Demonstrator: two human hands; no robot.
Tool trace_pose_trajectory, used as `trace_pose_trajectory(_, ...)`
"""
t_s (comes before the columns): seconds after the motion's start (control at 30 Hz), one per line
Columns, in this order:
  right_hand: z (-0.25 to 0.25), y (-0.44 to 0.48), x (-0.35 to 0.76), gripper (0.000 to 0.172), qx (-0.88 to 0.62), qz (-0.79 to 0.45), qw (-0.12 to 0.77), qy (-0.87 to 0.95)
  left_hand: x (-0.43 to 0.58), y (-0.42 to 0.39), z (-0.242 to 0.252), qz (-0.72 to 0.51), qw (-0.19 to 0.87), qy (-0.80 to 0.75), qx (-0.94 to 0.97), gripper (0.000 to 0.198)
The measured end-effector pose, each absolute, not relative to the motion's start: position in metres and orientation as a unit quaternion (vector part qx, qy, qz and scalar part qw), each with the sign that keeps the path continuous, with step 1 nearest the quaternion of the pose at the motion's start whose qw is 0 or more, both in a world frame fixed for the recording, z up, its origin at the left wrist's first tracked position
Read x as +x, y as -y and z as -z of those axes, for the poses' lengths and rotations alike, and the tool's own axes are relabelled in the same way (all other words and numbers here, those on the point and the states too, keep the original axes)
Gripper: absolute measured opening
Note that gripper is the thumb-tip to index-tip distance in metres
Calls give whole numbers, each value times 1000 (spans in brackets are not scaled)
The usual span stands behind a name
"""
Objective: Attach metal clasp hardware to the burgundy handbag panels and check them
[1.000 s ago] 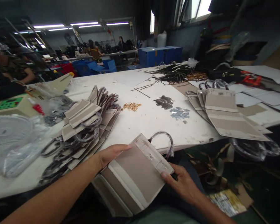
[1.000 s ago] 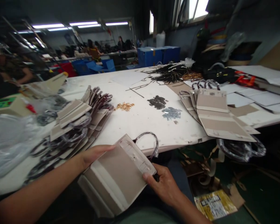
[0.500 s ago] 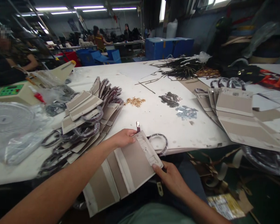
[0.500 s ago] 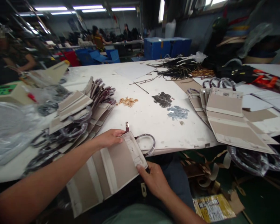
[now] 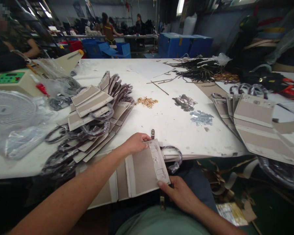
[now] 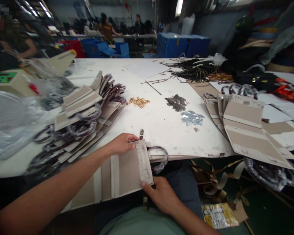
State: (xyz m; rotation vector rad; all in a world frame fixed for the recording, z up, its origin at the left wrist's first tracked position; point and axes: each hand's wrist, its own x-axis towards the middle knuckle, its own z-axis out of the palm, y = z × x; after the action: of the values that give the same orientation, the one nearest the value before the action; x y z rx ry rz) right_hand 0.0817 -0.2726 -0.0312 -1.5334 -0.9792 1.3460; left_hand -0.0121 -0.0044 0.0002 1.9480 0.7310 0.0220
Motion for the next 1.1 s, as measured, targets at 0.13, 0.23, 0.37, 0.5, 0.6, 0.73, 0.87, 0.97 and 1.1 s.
trace_pose_trajectory(0.13,22,277,86,49,-644,-519,343,445,-17,10,0,-18,467,-302,831,40)
trace_pose_trajectory(0.23,13,284,98,42,-699,-443,224,514,-20,13,3,-26,443,-308,841,39)
trace_pose_trajectory(0.37,-2,276,122,30,-762,-239,206,566,-20,15,6,-37,422,-312,850,38)
trace_pose_trajectory(0.5,-10,232,132,37,-759,-103,219,605,-20,16,2,-50,390,-313,865,35)
trace_pose_trajectory(0.6,-9,201,129,39,-758,-81,117,637,-27,28,-2,-73,355,-327,873,36)
trace_pose_trajectory(0.73,-7,190,124,44,-754,-73,41,651,-45,63,8,-159,246,-330,898,36)
trace_pose_trajectory(0.87,-10,189,124,46,-751,-90,4,655,-57,92,30,-223,112,-284,926,38)
trace_pose_trajectory(0.97,-12,185,127,47,-747,-88,7,659,-58,96,37,-222,91,-278,930,41)
trace_pose_trajectory(1.1,-13,182,131,45,-743,-88,28,663,-57,94,33,-204,100,-285,931,41)
